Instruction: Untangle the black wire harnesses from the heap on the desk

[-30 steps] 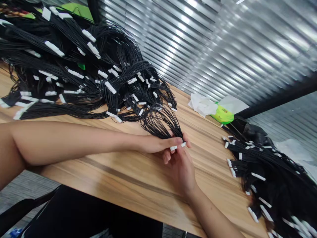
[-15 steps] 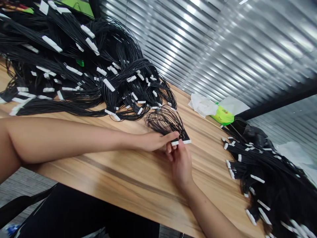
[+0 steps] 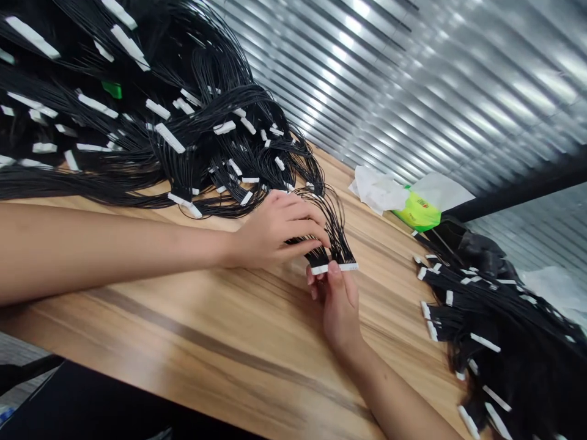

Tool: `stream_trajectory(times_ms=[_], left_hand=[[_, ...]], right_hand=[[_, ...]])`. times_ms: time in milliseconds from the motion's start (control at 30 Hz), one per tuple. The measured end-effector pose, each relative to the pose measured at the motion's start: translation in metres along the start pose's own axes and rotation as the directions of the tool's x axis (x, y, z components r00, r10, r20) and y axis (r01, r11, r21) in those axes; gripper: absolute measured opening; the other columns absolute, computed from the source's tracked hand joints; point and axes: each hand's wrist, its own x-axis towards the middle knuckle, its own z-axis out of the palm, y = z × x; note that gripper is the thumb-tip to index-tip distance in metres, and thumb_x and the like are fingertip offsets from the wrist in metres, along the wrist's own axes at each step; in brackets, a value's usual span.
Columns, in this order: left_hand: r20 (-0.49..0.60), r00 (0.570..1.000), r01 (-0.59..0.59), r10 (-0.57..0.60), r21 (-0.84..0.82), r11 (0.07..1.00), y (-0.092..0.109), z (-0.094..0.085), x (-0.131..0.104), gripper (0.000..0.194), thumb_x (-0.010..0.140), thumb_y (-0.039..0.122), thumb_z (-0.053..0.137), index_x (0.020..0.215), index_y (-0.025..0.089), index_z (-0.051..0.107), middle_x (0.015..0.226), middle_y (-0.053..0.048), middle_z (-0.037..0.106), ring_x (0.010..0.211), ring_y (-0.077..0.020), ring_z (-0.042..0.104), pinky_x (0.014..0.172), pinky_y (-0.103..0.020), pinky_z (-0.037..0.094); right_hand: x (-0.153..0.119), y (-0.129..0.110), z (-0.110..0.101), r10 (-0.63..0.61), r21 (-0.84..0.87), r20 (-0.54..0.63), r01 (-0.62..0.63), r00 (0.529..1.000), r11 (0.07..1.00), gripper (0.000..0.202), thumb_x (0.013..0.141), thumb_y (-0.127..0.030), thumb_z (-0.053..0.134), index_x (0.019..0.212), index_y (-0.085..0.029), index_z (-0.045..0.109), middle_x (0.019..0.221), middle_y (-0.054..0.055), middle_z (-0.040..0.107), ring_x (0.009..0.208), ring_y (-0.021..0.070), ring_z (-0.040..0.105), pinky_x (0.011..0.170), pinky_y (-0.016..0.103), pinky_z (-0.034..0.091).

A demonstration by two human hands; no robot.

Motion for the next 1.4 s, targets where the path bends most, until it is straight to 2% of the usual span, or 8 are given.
stream_trajectory(times_ms=[167,400,733,1000,1100,1200,1267,1400], left_hand=[[0.087,0.995,-0.068,0.055,0.159,0.985,-0.018,0.001,0.003,0.018,0.092,0.039,0.054,0.094,0.029,0.069,0.096,0.003,0.071,0.088,-0.0139,0.056,0.082,-0.034,0.027],[0.181,0.978,-0.130,0.100,0.165,0.978,-0.025,0.001,0.003,0.022,0.095,0.037,0.049,0.093,0.025,0.067,0.100,0.003,0.071,0.092,-0.0138,0.056,0.084,-0.033,0.029],[0.160,0.933,-0.357,0.321,0.341,0.870,-0.024,-0.005,0.010,0.018,0.096,0.032,0.047,0.093,0.029,0.065,0.097,0.008,0.072,0.085,-0.0092,0.060,0.074,-0.031,0.031],[0.144,0.956,-0.276,0.256,0.135,0.952,-0.022,-0.007,0.008,0.034,0.092,0.049,0.048,0.075,0.024,0.063,0.061,0.004,0.060,0.061,-0.0095,0.054,0.072,-0.031,0.036],[0.180,0.861,-0.466,0.476,-0.098,0.879,-0.013,-0.011,0.005,0.021,0.089,0.044,0.054,0.080,0.030,0.066,0.059,0.005,0.060,0.054,-0.0086,0.053,0.070,-0.027,0.042],[0.041,0.732,-0.648,0.680,-0.265,0.714,0.000,-0.013,0.004,0.006,0.084,0.033,0.064,0.086,0.039,0.067,0.066,0.010,0.064,0.059,-0.0044,0.058,0.069,-0.017,0.047],[0.022,0.765,-0.600,0.643,-0.337,0.726,0.003,-0.013,0.002,0.014,0.079,0.036,0.069,0.087,0.047,0.065,0.074,0.015,0.068,0.065,-0.0026,0.062,0.068,-0.015,0.049],[0.271,0.881,-0.286,0.388,-0.348,0.893,-0.006,-0.012,-0.002,0.022,0.082,0.037,0.064,0.093,0.056,0.064,0.090,0.016,0.072,0.079,-0.0088,0.068,0.084,-0.026,0.050]], right_hand=[[-0.001,-0.002,-0.002,0.028,-0.004,-0.020,-0.028,0.999,1.000,0.035,0.087,-0.051,0.055,0.071,-0.020,0.053,0.063,-0.003,0.054,0.050,0.0088,0.043,0.046,0.022,0.035],[0.002,0.005,-0.009,0.002,-0.121,0.022,0.001,1.000,0.993,0.034,0.090,-0.049,0.052,0.074,-0.020,0.057,0.067,-0.001,0.056,0.057,0.0107,0.048,0.051,0.024,0.038],[0.006,0.002,-0.007,0.073,-0.171,0.038,-0.066,0.997,0.983,0.038,0.086,-0.053,0.054,0.069,-0.020,0.056,0.063,-0.001,0.055,0.055,0.0124,0.048,0.052,0.026,0.039],[0.005,0.002,-0.006,0.078,-0.151,0.004,-0.077,0.997,0.986,0.039,0.084,-0.056,0.056,0.069,-0.020,0.056,0.062,-0.002,0.056,0.054,0.0126,0.048,0.053,0.026,0.040],[0.006,0.002,-0.006,0.076,-0.126,-0.060,-0.083,0.995,0.989,0.039,0.083,-0.057,0.056,0.069,-0.021,0.056,0.061,-0.002,0.055,0.053,0.0134,0.045,0.052,0.027,0.040],[0.006,0.002,-0.006,0.049,-0.119,-0.068,-0.057,0.996,0.991,0.036,0.085,-0.054,0.055,0.069,-0.022,0.056,0.064,-0.002,0.056,0.056,0.0147,0.046,0.054,0.028,0.040],[0.007,0.001,-0.006,0.050,-0.113,-0.061,-0.056,0.997,0.992,0.035,0.085,-0.054,0.055,0.068,-0.022,0.055,0.062,-0.002,0.054,0.056,0.0154,0.046,0.053,0.029,0.039],[0.007,-0.003,-0.004,0.083,-0.093,-0.081,-0.091,0.993,0.991,0.037,0.079,-0.057,0.061,0.065,-0.023,0.054,0.056,-0.003,0.047,0.050,0.0140,0.038,0.047,0.028,0.034]])
